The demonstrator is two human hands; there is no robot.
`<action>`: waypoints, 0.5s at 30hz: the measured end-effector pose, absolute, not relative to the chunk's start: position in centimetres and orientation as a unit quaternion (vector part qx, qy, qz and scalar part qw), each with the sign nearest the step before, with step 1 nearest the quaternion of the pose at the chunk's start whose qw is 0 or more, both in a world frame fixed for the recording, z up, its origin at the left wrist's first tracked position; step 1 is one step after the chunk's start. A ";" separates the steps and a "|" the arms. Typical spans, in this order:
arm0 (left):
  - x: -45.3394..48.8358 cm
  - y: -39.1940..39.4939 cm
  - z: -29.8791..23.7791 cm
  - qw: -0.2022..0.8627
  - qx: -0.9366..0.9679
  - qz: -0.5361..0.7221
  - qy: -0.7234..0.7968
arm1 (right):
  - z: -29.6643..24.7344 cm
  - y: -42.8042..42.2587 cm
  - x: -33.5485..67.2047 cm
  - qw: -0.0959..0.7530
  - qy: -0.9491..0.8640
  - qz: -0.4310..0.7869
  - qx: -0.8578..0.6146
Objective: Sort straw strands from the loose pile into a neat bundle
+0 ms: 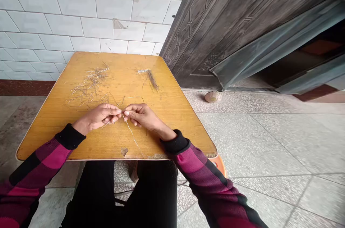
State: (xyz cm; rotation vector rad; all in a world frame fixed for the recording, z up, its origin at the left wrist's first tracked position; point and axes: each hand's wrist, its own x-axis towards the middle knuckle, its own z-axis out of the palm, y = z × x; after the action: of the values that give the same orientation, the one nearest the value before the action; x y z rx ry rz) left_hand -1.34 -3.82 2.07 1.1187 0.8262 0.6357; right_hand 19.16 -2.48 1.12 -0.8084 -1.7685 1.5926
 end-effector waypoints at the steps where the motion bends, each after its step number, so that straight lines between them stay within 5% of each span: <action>1: -1.3 -3.8 2.0 0.715 0.520 0.278 0.377 | 1.0 -2.6 18.9 0.302 -0.655 0.623 -0.302; 10: -1.0 -3.8 1.4 0.639 0.605 0.276 0.387 | 0.5 -2.4 18.3 0.311 -0.578 0.688 -0.309; 15: -1.2 -3.9 1.8 0.483 0.699 0.301 0.433 | 0.3 -2.4 18.3 0.347 -0.568 0.667 -0.334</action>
State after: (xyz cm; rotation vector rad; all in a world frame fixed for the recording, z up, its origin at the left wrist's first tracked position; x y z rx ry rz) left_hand -1.21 -3.87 1.78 1.7034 1.0549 0.7342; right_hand 18.33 -2.36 0.33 -0.8672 -1.4743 1.7292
